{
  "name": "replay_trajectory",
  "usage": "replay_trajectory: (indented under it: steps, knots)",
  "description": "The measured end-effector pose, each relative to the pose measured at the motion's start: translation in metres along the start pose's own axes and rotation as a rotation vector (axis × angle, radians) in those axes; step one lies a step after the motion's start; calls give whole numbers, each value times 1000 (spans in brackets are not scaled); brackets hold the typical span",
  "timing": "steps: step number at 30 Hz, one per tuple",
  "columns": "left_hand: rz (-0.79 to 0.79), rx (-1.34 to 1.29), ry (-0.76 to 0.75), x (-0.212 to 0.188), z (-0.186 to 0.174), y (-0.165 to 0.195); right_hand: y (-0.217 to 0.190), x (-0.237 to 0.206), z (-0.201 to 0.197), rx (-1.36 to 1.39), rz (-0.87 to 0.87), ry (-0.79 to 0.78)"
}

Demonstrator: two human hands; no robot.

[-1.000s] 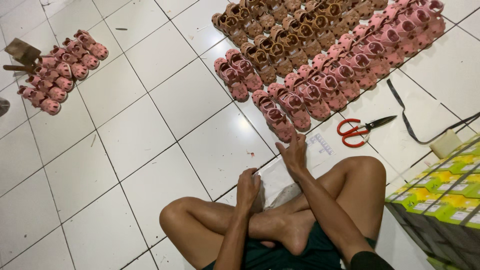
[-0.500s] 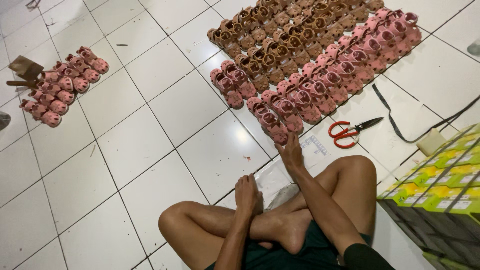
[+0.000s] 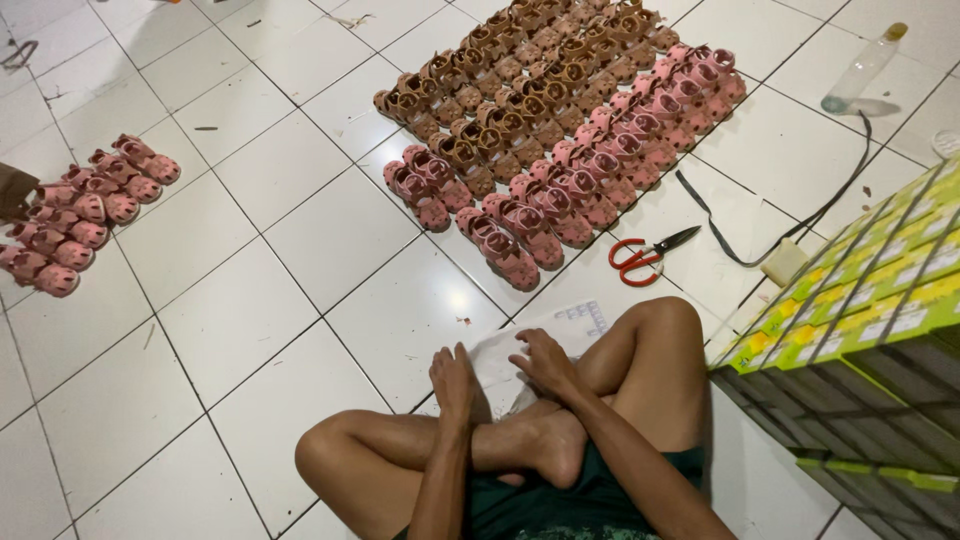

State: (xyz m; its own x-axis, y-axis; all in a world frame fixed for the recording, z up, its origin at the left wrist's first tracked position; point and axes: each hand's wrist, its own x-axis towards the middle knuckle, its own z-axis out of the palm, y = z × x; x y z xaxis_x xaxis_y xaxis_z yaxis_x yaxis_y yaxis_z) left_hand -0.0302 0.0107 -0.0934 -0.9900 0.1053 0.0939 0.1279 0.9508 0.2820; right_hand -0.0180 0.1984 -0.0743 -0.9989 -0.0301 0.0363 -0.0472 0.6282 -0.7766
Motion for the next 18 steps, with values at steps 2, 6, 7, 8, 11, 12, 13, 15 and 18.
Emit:
replay_trajectory:
  steps: [2, 6, 7, 8, 11, 12, 13, 15, 18]
  knots:
    - [21, 6, -51, -3, -11, 6, -6, -6, 2, 38, -24, -27]
    - [-90, 22, -281, -10, -30, 22, -23, -16, -2, 33, -79, -71]
    - [-128, 10, -330, -10, -33, 23, -26, -19, -3, 24, -76, -86]
    - [-124, -74, -296, -13, -36, 23, -28, -25, -5, 15, -72, -104]
    - [-30, -232, -119, -15, -39, 25, -41, -39, -8, -14, -116, -107]
    - [47, -219, -27, -19, -40, 26, -45, -44, -8, -19, -135, -101]
    - [124, -203, 64, -22, -42, 28, -48, -47, -9, -35, -157, -107]
    - [46, -22, -83, -31, -45, 29, -56, -57, -6, -64, -194, -123]
    - [-79, 35, -383, -41, -55, 32, -66, -66, 0, -233, -176, -189]
